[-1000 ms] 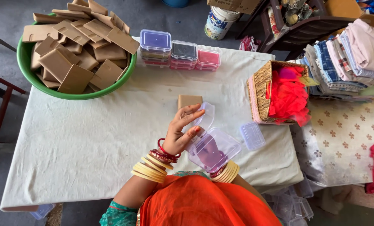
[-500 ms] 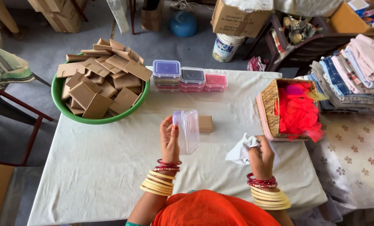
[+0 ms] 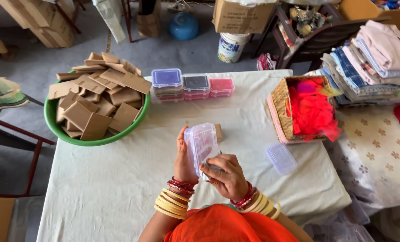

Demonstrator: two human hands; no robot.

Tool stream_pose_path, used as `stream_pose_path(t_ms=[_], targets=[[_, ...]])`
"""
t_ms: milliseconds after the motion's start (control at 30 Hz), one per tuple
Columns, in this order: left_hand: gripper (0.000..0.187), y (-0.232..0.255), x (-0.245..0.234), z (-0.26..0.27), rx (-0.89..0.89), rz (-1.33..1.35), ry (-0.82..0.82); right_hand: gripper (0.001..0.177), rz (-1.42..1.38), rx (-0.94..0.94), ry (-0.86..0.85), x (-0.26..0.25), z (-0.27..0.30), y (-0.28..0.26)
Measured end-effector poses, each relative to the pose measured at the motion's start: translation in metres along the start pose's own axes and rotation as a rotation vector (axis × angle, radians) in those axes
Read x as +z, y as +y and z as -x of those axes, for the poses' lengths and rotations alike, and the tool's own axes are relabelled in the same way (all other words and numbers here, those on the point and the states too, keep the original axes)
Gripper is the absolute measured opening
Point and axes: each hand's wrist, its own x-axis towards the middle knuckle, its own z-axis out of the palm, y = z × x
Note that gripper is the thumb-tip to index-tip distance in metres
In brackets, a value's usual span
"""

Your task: The recorder is shown packing small square brown items, likely soaps or stationary, into clear plastic containers and wrapping them in pink tissue paper.

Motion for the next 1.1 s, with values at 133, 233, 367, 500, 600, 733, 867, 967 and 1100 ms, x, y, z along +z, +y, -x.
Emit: stream_pose_path(t_ms=[133,233,367,500,600,733,867,967,1100], targets=[[0.066,-0.008,0.005,0.006,0.064,-0.027,0.009,0.033,-0.032,0.042,-0.031,-0.004,-0.022,0.002],[0.072,-0.024,0.015,0.014,-0.058,-0.140,-0.008,0.027,0.025,0.256,0.149,-0.008,-0.044,0.008],[0.069,-0.012,0.021,0.014,0.014,-0.166,-0.045,0.022,-0.075,0.353,0.189,-0.007,-0.038,-0.002],[0.061,0.000,0.010,0.009,0.087,-0.061,0.044,0.024,-0.201,0.240,-0.055,0.003,-0.032,-0.009],[0.062,-0.031,0.000,0.015,0.059,-0.128,-0.020,0.025,-0.103,0.360,0.129,0.005,-0.049,0.014],[0.063,-0.025,0.008,0.019,-0.049,-0.260,-0.029,0.020,-0.077,0.503,0.250,0.002,-0.042,0.014],[0.065,0.008,0.011,0.016,0.041,-0.065,0.008,0.020,-0.142,0.227,0.033,0.005,-0.021,-0.009],[0.066,0.001,0.004,0.020,0.060,-0.085,0.023,0.024,-0.204,0.189,-0.030,0.011,-0.021,0.002],[0.071,-0.014,0.004,0.023,0.008,-0.371,-0.029,0.026,0.074,0.352,0.155,0.006,-0.036,0.019]])
